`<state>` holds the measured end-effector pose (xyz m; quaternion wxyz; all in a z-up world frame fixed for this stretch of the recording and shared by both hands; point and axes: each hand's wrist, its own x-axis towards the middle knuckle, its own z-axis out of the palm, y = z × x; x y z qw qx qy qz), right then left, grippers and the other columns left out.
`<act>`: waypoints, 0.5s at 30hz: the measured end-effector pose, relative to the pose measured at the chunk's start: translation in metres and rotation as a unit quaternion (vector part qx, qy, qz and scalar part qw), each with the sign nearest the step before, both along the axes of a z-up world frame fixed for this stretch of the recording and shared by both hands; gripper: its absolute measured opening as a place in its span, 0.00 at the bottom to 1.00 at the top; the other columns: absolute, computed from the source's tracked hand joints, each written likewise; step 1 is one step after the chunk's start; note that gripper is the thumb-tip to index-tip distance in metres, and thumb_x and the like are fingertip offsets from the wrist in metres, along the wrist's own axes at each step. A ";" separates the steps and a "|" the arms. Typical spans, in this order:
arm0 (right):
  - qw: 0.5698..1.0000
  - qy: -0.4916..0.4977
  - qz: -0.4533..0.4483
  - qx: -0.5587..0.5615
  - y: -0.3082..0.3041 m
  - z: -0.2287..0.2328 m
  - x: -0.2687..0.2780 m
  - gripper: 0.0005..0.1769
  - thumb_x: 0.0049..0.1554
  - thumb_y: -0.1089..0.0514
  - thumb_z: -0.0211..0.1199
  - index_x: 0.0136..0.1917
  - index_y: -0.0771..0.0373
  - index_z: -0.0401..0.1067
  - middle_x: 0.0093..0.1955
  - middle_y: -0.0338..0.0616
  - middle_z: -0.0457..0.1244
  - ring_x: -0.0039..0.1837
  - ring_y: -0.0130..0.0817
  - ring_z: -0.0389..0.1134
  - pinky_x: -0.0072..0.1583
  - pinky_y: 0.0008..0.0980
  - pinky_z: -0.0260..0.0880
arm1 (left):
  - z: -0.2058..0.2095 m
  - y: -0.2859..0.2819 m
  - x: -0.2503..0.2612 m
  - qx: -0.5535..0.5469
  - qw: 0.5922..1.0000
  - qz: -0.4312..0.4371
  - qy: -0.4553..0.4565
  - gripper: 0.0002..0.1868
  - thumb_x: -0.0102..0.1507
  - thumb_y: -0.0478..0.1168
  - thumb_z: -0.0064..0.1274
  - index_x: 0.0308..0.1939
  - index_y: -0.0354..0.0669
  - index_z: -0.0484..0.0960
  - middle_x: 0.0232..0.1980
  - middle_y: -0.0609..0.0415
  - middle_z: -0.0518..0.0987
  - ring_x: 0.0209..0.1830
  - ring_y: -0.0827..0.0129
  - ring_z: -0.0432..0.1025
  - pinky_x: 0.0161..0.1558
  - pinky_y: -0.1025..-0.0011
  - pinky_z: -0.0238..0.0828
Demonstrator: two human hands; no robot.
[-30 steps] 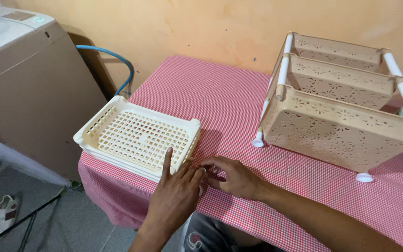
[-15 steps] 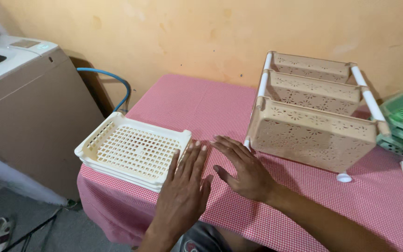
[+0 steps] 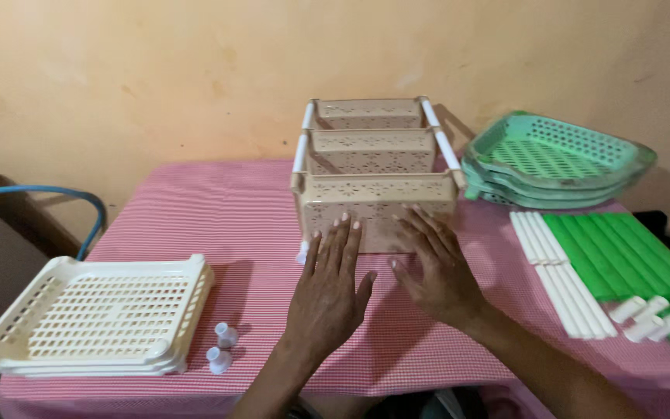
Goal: The person assembles a plastic storage rack by inserting white plastic poles into a white basket tray and attaching white caps to the ends of the poles. The person then places the assembled unit on the table and adjusts a separate beige three-tiered rack by attaching white caps to its legs.
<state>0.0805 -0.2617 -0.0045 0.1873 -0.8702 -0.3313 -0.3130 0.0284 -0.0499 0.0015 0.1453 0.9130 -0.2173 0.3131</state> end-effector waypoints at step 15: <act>0.996 -0.040 -0.048 -0.071 -0.010 0.006 0.062 0.52 0.53 0.37 0.69 0.79 0.61 0.50 0.81 0.53 0.47 0.83 0.49 0.42 0.79 0.63 0.36 | -0.042 -0.022 0.058 -0.046 0.996 0.062 0.045 0.37 0.69 0.55 0.44 0.71 0.29 0.60 0.71 0.34 0.66 0.72 0.46 0.62 0.71 0.45 0.56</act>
